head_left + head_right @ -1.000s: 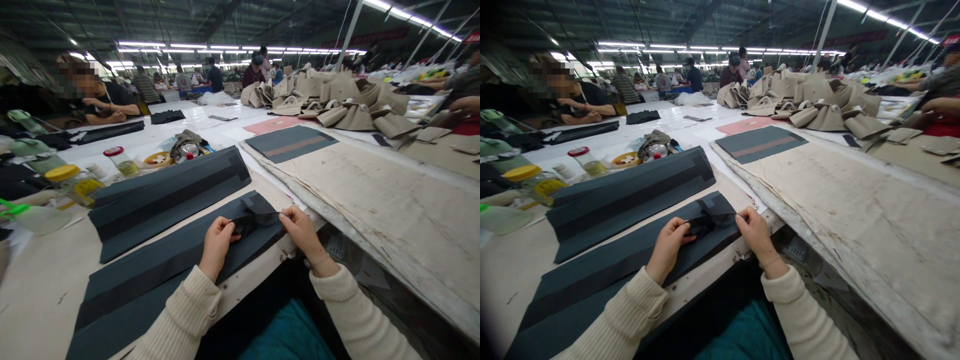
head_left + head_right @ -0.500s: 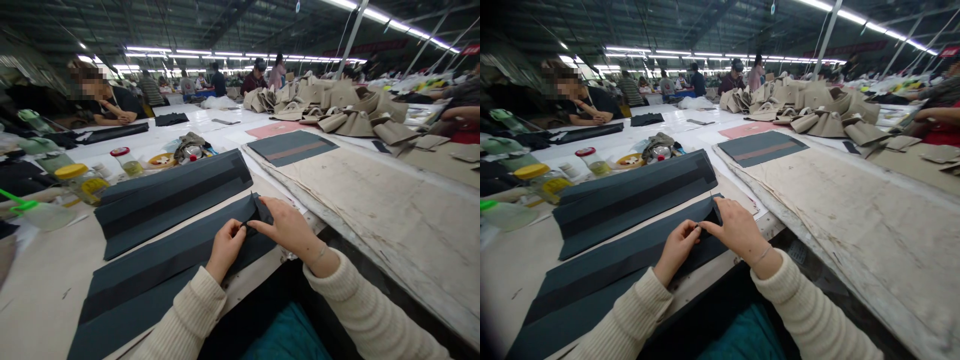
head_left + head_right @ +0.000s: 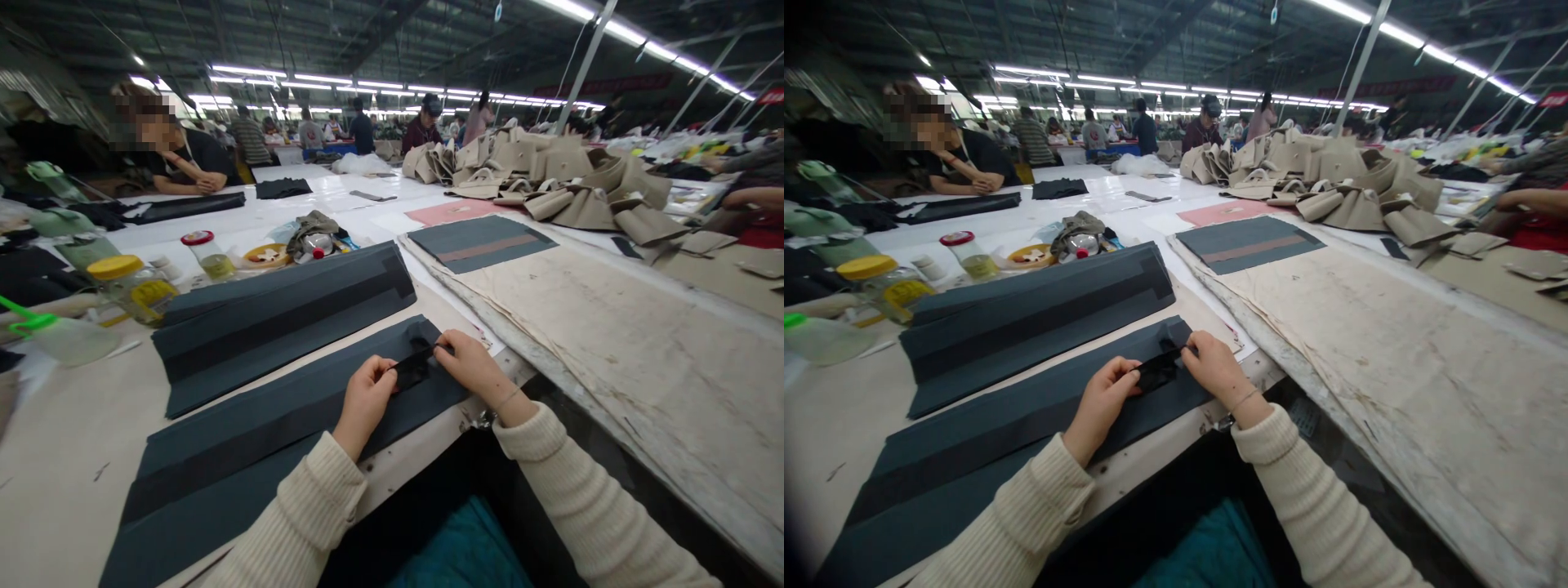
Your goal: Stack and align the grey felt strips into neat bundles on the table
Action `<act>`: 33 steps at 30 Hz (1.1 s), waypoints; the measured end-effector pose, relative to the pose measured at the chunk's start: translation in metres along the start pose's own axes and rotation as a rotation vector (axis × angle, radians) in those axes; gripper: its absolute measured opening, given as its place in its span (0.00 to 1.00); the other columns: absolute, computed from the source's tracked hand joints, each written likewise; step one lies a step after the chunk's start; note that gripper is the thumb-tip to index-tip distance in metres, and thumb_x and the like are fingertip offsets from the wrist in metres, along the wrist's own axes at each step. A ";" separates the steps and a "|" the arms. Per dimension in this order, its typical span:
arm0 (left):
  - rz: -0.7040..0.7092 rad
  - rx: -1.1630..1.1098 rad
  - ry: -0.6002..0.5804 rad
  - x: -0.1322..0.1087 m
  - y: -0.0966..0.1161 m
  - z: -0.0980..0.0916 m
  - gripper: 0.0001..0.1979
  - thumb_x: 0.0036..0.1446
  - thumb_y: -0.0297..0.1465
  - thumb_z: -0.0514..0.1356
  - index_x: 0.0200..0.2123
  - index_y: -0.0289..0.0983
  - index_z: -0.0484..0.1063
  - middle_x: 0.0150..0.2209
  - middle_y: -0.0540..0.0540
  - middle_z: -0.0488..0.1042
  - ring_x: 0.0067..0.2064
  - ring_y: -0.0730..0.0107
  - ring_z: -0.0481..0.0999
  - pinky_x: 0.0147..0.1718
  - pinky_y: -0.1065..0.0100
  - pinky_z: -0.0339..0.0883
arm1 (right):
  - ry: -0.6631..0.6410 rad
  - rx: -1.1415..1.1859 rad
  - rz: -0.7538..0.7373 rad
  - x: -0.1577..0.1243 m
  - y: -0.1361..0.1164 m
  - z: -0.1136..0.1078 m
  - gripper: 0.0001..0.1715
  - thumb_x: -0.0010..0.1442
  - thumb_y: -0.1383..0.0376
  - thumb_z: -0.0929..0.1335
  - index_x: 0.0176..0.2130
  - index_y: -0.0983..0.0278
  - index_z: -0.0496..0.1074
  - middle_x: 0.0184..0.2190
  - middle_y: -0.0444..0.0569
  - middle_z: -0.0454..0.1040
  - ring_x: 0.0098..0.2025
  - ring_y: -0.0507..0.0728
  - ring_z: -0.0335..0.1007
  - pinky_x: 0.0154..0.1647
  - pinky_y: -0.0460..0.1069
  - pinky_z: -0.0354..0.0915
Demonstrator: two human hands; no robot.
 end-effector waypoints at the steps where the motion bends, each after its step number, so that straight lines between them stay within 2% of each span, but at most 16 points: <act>1: -0.022 -0.038 0.015 0.000 -0.001 -0.002 0.06 0.42 0.32 0.57 0.21 0.35 0.64 0.29 0.50 0.69 0.29 0.74 0.67 0.27 0.73 0.65 | 0.007 0.008 0.008 0.001 0.003 0.001 0.04 0.53 0.67 0.61 0.27 0.64 0.64 0.28 0.46 0.69 0.33 0.52 0.63 0.34 0.46 0.55; 6: -0.115 -0.212 0.079 0.000 -0.008 -0.010 0.07 0.41 0.32 0.58 0.21 0.35 0.62 0.33 0.49 0.68 0.30 0.74 0.67 0.28 0.72 0.68 | 0.030 0.013 0.034 0.005 0.013 0.004 0.05 0.51 0.67 0.59 0.24 0.63 0.59 0.26 0.45 0.66 0.30 0.52 0.61 0.31 0.46 0.53; 9: -0.129 -0.281 0.088 0.000 -0.010 -0.012 0.08 0.42 0.32 0.58 0.21 0.35 0.61 0.29 0.52 0.66 0.28 0.76 0.66 0.28 0.70 0.69 | 0.039 -0.024 0.060 0.007 0.019 0.004 0.06 0.51 0.66 0.60 0.24 0.63 0.58 0.24 0.44 0.64 0.28 0.52 0.59 0.29 0.46 0.52; 12: -0.097 -0.206 0.047 -0.001 -0.005 -0.008 0.08 0.44 0.34 0.58 0.23 0.36 0.63 0.24 0.54 0.64 0.27 0.76 0.66 0.28 0.71 0.68 | 0.040 -0.022 0.051 0.008 0.020 0.003 0.08 0.53 0.64 0.60 0.24 0.63 0.60 0.23 0.44 0.63 0.28 0.52 0.59 0.28 0.46 0.53; 15: -0.056 -0.063 -0.025 -0.002 0.000 0.001 0.09 0.46 0.36 0.58 0.25 0.35 0.65 0.24 0.53 0.66 0.28 0.75 0.67 0.28 0.73 0.66 | -0.011 0.104 0.021 0.007 0.021 0.002 0.12 0.54 0.59 0.61 0.26 0.64 0.65 0.25 0.45 0.66 0.30 0.52 0.62 0.31 0.46 0.56; 17: -0.030 -0.012 -0.049 -0.002 0.001 0.004 0.09 0.47 0.36 0.57 0.25 0.36 0.66 0.24 0.53 0.66 0.27 0.75 0.67 0.29 0.73 0.65 | -0.020 0.237 0.036 0.004 0.025 -0.005 0.14 0.54 0.56 0.63 0.33 0.64 0.68 0.29 0.47 0.69 0.32 0.53 0.64 0.33 0.47 0.59; 18: -0.015 0.005 -0.052 -0.002 0.002 0.005 0.09 0.48 0.37 0.57 0.25 0.36 0.65 0.23 0.53 0.66 0.27 0.74 0.68 0.29 0.72 0.65 | 0.016 0.292 0.052 0.001 0.029 -0.011 0.18 0.54 0.54 0.63 0.38 0.64 0.68 0.32 0.48 0.70 0.33 0.53 0.65 0.34 0.47 0.61; 20: 0.029 0.046 -0.067 -0.002 0.004 0.006 0.10 0.50 0.37 0.56 0.26 0.36 0.66 0.24 0.52 0.67 0.28 0.73 0.68 0.29 0.71 0.65 | 0.147 0.340 0.079 -0.007 0.034 -0.029 0.24 0.54 0.53 0.64 0.45 0.65 0.65 0.37 0.51 0.70 0.35 0.54 0.66 0.36 0.49 0.63; 22: 0.099 0.124 -0.123 -0.005 0.009 0.011 0.11 0.53 0.38 0.53 0.29 0.36 0.68 0.27 0.50 0.69 0.30 0.71 0.69 0.32 0.70 0.65 | 0.214 0.347 0.085 -0.017 0.034 -0.038 0.24 0.56 0.54 0.62 0.47 0.65 0.65 0.37 0.52 0.71 0.35 0.54 0.67 0.37 0.50 0.63; 26: 0.308 0.363 -0.289 -0.018 0.028 0.028 0.13 0.56 0.37 0.52 0.39 0.38 0.71 0.41 0.44 0.73 0.44 0.63 0.69 0.45 0.63 0.62 | 0.060 0.456 0.117 -0.030 0.031 -0.019 0.21 0.60 0.54 0.57 0.47 0.62 0.65 0.33 0.48 0.73 0.32 0.52 0.69 0.35 0.48 0.65; 29: 0.441 0.500 -0.409 -0.029 0.037 0.043 0.16 0.56 0.37 0.52 0.46 0.39 0.69 0.48 0.43 0.70 0.50 0.61 0.65 0.52 0.61 0.56 | 0.057 0.500 0.172 -0.037 0.037 -0.013 0.23 0.60 0.53 0.56 0.48 0.63 0.64 0.33 0.49 0.74 0.31 0.52 0.70 0.32 0.48 0.65; 33: 0.482 0.601 -0.390 -0.031 0.039 0.048 0.16 0.56 0.36 0.52 0.47 0.40 0.68 0.48 0.44 0.70 0.51 0.62 0.65 0.52 0.60 0.57 | 0.069 0.474 0.157 -0.045 0.035 -0.017 0.24 0.60 0.53 0.56 0.48 0.63 0.63 0.33 0.48 0.73 0.33 0.53 0.70 0.33 0.48 0.64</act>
Point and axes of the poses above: each hand's wrist, its own x-axis towards the middle knuckle, its own z-axis out of the palm, y = z × x, the point moved 9 cm from there along x, towards the middle knuckle
